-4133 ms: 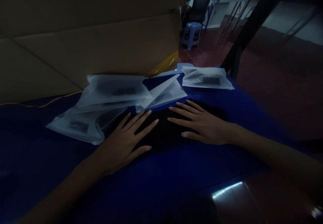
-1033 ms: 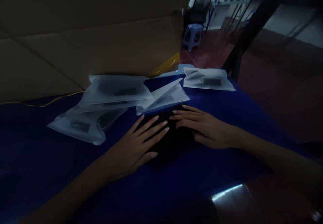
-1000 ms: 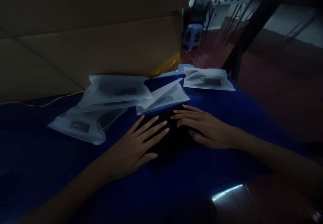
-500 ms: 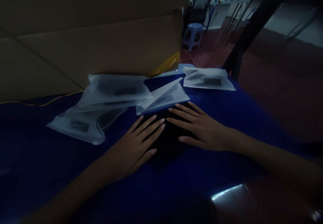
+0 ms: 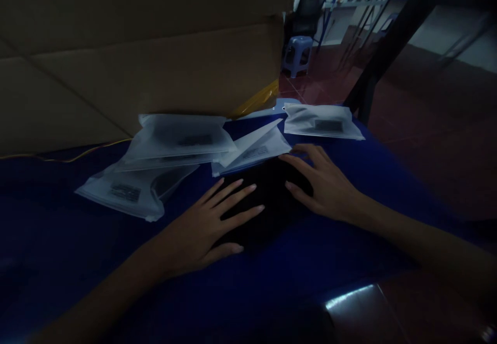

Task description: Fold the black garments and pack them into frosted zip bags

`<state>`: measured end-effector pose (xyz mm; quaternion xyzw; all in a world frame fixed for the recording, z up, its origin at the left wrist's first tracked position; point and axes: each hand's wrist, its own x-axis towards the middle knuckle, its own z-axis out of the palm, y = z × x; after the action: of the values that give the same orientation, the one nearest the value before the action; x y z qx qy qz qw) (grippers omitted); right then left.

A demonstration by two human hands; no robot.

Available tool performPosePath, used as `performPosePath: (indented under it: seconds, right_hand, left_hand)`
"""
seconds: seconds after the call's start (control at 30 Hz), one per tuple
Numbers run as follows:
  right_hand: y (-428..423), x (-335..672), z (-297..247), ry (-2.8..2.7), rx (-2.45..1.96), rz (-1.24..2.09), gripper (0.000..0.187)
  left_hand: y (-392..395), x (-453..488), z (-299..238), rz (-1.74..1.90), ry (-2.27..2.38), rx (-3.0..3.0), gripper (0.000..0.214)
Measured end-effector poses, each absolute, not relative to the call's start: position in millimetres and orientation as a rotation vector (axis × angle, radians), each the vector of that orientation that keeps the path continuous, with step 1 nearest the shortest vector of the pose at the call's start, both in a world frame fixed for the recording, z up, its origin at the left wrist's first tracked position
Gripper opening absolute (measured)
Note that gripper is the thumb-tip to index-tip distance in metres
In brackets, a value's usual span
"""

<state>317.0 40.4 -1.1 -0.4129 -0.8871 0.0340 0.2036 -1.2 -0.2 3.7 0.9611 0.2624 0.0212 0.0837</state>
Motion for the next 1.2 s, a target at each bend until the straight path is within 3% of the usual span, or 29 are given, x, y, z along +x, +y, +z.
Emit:
performPosePath:
  seconds: [0.13, 0.4, 0.57, 0.83, 1.03, 1.2]
  right_hand:
    - [35, 314, 2, -2.469, -1.422, 0.004, 0.072]
    - [32, 310, 6, -2.424, -1.317, 0.403, 0.063]
    - [36, 316, 8, -2.267, -1.309, 0.351, 0.060]
    - [28, 311, 19, -2.002, -0.782, 0.845, 0.063]
    - [17, 297, 8, -2.265, -0.433, 0.759, 0.076]
    - [11, 294, -3, -2.552, -0.403, 0.321, 0.051]
  left_hand:
    - [-4, 0, 1, 0.123, 0.816, 2.857, 0.070]
    - [-2, -5, 7, 0.159, 0.750, 2.800, 0.069]
    - [0, -5, 9, 0.078, 0.711, 2.790, 0.077]
    - [-7, 2, 10, 0.227, 0.785, 2.744, 0.080]
    - [-14, 2, 9, 0.317, 0.836, 2.721, 0.087]
    - [-10, 2, 7, 0.452, 0.817, 2.803, 0.069]
